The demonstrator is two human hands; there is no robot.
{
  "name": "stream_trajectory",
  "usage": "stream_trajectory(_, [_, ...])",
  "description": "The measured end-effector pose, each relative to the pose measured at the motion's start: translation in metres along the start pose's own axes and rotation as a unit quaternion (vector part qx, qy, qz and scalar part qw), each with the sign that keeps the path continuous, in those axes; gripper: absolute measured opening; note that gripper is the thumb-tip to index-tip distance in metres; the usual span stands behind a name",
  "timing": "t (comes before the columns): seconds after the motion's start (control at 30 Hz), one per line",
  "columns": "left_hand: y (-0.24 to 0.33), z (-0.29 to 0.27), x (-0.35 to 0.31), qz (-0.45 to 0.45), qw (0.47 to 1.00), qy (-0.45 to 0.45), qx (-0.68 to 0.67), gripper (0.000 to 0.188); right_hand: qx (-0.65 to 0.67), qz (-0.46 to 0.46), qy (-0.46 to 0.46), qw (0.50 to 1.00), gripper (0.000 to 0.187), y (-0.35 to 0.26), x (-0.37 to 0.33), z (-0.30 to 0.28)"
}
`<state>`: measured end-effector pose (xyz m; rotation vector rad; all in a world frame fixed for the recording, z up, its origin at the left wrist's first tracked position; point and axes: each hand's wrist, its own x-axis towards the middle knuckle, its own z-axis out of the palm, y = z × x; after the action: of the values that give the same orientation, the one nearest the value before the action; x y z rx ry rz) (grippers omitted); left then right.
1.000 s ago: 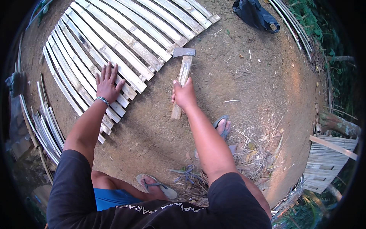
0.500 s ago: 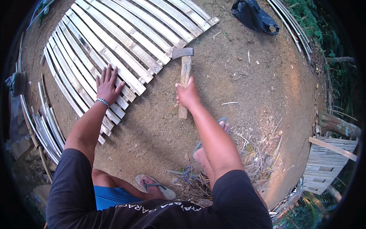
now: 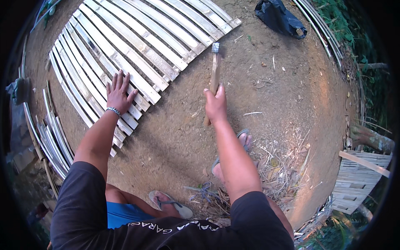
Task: The person constructs a lattice structure by hammering nails into bamboo slats to secure them to horizontal support pieces.
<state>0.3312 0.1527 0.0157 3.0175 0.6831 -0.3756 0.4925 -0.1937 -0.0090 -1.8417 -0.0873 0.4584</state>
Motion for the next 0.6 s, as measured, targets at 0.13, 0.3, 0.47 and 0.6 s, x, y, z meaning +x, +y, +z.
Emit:
stream_trajectory(0.13, [-0.011, 0.006, -0.005, -0.006, 1.0, 0.003, 0.001, 0.081, 0.208, 0.082, -0.009, 0.975, 0.038, -0.053, -0.029, 0.036])
stream_trajectory(0.3, [-0.01, 0.003, -0.004, -0.006, 1.0, 0.005, -0.005, 0.079, 0.205, 0.178, -0.076, 0.959, 0.027, -0.058, -0.032, 0.025])
stream_trajectory(0.47, [-0.009, 0.007, -0.003, 0.0, 1.0, 0.011, -0.01, 0.079, 0.279, 0.125, 0.084, 0.948, 0.023, -0.069, -0.02, 0.046])
stream_trajectory(0.6, [-0.009, 0.004, -0.003, -0.005, 1.0, 0.002, -0.007, 0.079, 0.12, 0.196, -0.111, 0.967, 0.026, -0.071, -0.017, 0.042])
